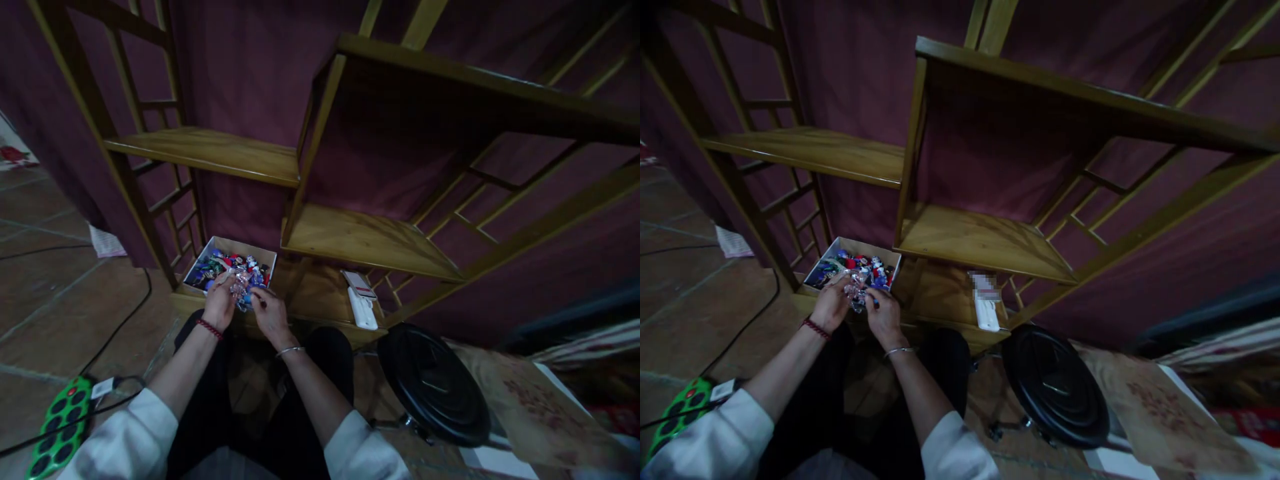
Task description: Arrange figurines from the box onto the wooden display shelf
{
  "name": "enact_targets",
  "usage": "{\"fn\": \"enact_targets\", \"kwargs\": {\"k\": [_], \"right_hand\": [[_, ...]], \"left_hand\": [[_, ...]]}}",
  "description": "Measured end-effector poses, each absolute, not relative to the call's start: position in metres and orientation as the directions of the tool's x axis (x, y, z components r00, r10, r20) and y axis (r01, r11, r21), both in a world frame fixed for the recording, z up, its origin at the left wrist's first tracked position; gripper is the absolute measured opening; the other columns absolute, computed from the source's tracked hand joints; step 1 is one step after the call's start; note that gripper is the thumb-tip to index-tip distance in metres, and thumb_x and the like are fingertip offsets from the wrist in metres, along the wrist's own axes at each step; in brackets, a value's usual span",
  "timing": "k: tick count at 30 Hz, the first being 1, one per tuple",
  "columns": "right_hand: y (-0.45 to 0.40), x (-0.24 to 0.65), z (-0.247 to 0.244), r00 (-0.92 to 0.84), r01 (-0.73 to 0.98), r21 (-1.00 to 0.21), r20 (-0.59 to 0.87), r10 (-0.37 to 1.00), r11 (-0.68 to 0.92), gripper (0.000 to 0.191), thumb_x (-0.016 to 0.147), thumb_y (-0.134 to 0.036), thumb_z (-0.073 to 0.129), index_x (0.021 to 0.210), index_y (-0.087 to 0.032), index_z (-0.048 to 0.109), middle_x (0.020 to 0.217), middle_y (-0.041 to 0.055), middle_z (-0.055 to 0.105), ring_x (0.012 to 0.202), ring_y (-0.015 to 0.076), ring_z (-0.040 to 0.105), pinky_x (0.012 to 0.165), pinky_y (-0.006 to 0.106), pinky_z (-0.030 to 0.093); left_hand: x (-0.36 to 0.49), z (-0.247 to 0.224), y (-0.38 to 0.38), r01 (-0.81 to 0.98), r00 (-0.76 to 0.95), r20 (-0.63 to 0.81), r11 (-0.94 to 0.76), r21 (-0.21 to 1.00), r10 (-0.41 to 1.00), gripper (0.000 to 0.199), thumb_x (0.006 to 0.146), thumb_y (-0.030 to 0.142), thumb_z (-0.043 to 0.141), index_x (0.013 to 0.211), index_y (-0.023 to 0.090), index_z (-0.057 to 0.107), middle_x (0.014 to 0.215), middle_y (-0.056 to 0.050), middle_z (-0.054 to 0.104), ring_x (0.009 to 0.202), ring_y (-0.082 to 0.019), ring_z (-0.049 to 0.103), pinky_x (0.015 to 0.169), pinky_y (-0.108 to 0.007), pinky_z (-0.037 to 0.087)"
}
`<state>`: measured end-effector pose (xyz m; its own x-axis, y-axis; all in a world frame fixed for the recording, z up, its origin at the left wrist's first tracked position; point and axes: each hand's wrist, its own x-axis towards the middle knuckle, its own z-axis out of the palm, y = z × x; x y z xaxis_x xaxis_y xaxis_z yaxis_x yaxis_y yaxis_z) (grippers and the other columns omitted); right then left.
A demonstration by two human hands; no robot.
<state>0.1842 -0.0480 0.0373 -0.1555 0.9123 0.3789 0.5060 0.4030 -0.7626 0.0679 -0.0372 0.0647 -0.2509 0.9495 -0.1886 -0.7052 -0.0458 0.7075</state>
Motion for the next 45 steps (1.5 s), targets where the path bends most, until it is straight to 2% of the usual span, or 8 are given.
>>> {"fn": "enact_targets", "kwargs": {"k": [11,15,19,25,29,33,39,45], "right_hand": [[-0.049,0.184,0.051,-0.031,0.512,-0.764,0.440,0.897,0.393,0.018,0.076,-0.024,0.052,0.085,-0.022,0.067,0.099,0.0053,0.058,0.094,0.0163,0.053,0.089,0.031,0.041],[-0.048,0.188,0.058,0.001,0.462,-0.806,0.419,0.908,0.371,0.023,0.078,-0.027,0.050,0.096,-0.021,0.063,0.100,0.0058,0.060,0.094,0.0167,0.053,0.089,0.032,0.041],[-0.044,0.188,0.052,0.007,0.274,-0.917,0.302,0.953,0.289,0.036,0.077,-0.033,0.053,0.112,-0.024,0.055,0.104,0.0040,0.061,0.091,0.0156,0.056,0.082,0.029,0.044],[-0.047,0.185,0.038,-0.063,-0.058,-0.997,0.053,0.997,0.049,0.033,0.071,-0.042,0.058,0.096,-0.021,0.063,0.087,0.0005,0.066,0.075,0.0134,0.059,0.073,0.027,0.048],[-0.055,0.179,0.041,-0.026,-0.313,-0.946,-0.079,0.997,-0.083,0.031,0.065,-0.044,0.063,0.082,-0.017,0.065,0.073,-0.0002,0.066,0.062,0.0115,0.059,0.065,0.025,0.049],[-0.060,0.173,0.047,0.022,-0.499,-0.838,-0.266,0.964,-0.220,0.024,0.061,-0.036,0.068,0.074,-0.018,0.062,0.067,-0.0012,0.065,0.058,0.0108,0.058,0.056,0.023,0.049],[-0.060,0.172,0.049,0.017,-0.579,-0.750,-0.404,0.915,-0.320,0.012,0.069,-0.028,0.059,0.073,-0.017,0.060,0.067,-0.0002,0.064,0.055,0.0099,0.058,0.048,0.020,0.049],[-0.061,0.174,0.056,-0.068,-0.640,-0.635,-0.514,0.855,-0.432,0.010,0.075,-0.018,0.051,0.067,-0.015,0.058,0.054,-0.0016,0.059,0.040,0.0062,0.049,0.036,0.014,0.041]], "left_hand": [[0.067,0.068,-0.049,-0.668,-0.202,-0.131,-0.039,0.743,0.971,0.020,0.058,0.014,0.067,0.078,0.015,0.062,0.079,-0.001,0.065,0.078,-0.012,0.059,0.079,-0.025,0.043],[0.071,0.068,-0.055,-0.600,-0.192,-0.089,-0.045,0.799,0.977,0.021,0.058,0.018,0.069,0.078,0.015,0.064,0.081,-0.002,0.065,0.080,-0.014,0.059,0.077,-0.025,0.043],[0.072,0.067,-0.060,-0.601,-0.174,-0.130,-0.001,0.799,0.976,0.024,0.054,0.019,0.073,0.077,0.015,0.067,0.083,-0.004,0.067,0.081,-0.015,0.059,0.076,-0.026,0.043],[0.069,0.072,-0.067,-0.559,-0.098,-0.189,0.103,0.823,0.977,0.024,0.052,0.020,0.074,0.074,0.013,0.068,0.079,-0.005,0.068,0.076,-0.015,0.059,0.072,-0.026,0.043],[0.069,0.078,-0.073,-0.556,-0.122,-0.248,0.141,0.819,0.961,0.024,0.053,0.017,0.071,0.077,0.013,0.067,0.076,-0.005,0.068,0.071,-0.015,0.059,0.068,-0.026,0.043],[0.070,0.079,-0.077,-0.550,-0.097,-0.285,0.187,0.814,0.954,0.027,0.056,0.016,0.068,0.083,0.013,0.067,0.081,-0.006,0.068,0.069,-0.014,0.059,0.058,-0.024,0.041],[0.074,0.080,-0.081,-0.577,-0.040,-0.253,0.184,0.796,0.967,0.022,0.060,0.017,0.067,0.081,0.014,0.067,0.086,-0.007,0.067,0.075,-0.015,0.059,0.063,-0.024,0.043],[0.077,0.083,-0.084,-0.577,0.033,-0.202,0.184,0.796,0.979,0.034,0.061,0.021,0.069,0.094,0.017,0.065,0.086,-0.005,0.066,0.073,-0.013,0.058,0.065,-0.024,0.044]]}}
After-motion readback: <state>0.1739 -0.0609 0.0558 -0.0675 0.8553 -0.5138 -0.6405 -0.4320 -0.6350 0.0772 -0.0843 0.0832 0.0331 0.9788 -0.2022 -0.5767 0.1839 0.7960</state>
